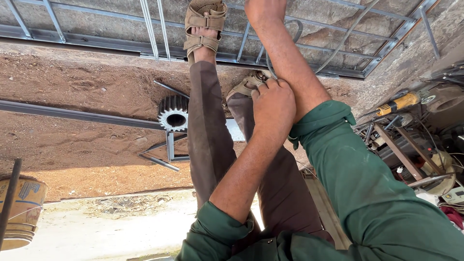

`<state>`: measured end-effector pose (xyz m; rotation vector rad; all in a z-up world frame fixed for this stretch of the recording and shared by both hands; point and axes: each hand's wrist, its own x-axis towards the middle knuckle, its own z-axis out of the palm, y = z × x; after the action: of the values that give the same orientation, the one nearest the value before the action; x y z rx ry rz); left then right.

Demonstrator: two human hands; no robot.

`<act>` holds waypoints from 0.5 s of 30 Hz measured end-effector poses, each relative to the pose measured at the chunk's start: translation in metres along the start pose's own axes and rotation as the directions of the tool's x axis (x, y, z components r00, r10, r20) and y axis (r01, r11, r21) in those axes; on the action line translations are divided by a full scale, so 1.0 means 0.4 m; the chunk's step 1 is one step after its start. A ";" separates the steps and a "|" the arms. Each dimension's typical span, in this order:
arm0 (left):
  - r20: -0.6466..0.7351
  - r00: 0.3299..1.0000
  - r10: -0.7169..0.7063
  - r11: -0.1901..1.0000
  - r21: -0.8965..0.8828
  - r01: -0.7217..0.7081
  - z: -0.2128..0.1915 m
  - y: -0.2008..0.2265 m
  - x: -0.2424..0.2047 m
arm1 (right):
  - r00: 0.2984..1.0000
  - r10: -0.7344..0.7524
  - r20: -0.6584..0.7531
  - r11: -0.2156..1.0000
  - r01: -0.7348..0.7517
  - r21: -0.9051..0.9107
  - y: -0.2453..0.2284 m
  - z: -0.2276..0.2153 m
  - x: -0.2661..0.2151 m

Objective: The person welds thin metal rods onto a metal window-grill frame laid on the ground. They position rods against the frame, weld joints with a welding torch producing sparks, gather and align rods, and continue welding multiple joints along the frame.

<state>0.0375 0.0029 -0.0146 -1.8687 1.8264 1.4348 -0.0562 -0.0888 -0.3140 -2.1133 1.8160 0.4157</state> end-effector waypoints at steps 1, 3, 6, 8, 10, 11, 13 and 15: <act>0.001 1.000 0.001 1.000 0.000 -0.001 0.000 0.000 -0.001 | 1.000 0.001 0.000 1.000 -0.001 -0.001 0.005 0.003 -0.002; 0.001 1.000 0.013 1.000 0.011 -0.013 -0.001 -0.001 -0.001 | 0.999 0.018 0.043 1.000 -0.019 0.022 0.010 0.010 -0.004; -0.001 1.000 0.006 1.000 0.004 -0.006 0.003 -0.001 0.002 | 1.000 0.019 0.014 0.998 -0.020 0.060 0.012 0.024 -0.006; -0.004 1.000 0.000 1.000 0.003 0.000 0.010 0.001 0.000 | 1.000 0.000 -0.015 0.998 0.001 0.057 0.015 0.027 -0.008; -0.007 1.000 -0.005 1.000 0.002 0.005 0.012 0.003 0.001 | 0.999 -0.020 -0.044 0.998 0.022 0.052 0.021 0.029 -0.007; -0.021 1.000 -0.002 1.000 0.007 0.002 0.011 0.003 0.000 | 0.999 -0.016 -0.051 0.998 0.019 0.059 0.022 0.030 -0.009; -0.037 0.999 0.001 1.000 0.012 -0.001 0.017 0.003 0.000 | 0.998 -0.013 -0.059 0.998 0.017 0.065 0.019 0.014 -0.010; -0.077 0.997 0.006 1.000 -0.011 -0.007 0.031 0.005 0.000 | 0.999 0.035 -0.020 0.997 -0.034 0.071 0.011 -0.021 -0.012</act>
<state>0.0298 0.0108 -0.0202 -1.9507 1.8637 1.3973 -0.0611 -0.0887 -0.3046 -2.0491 1.8534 0.3331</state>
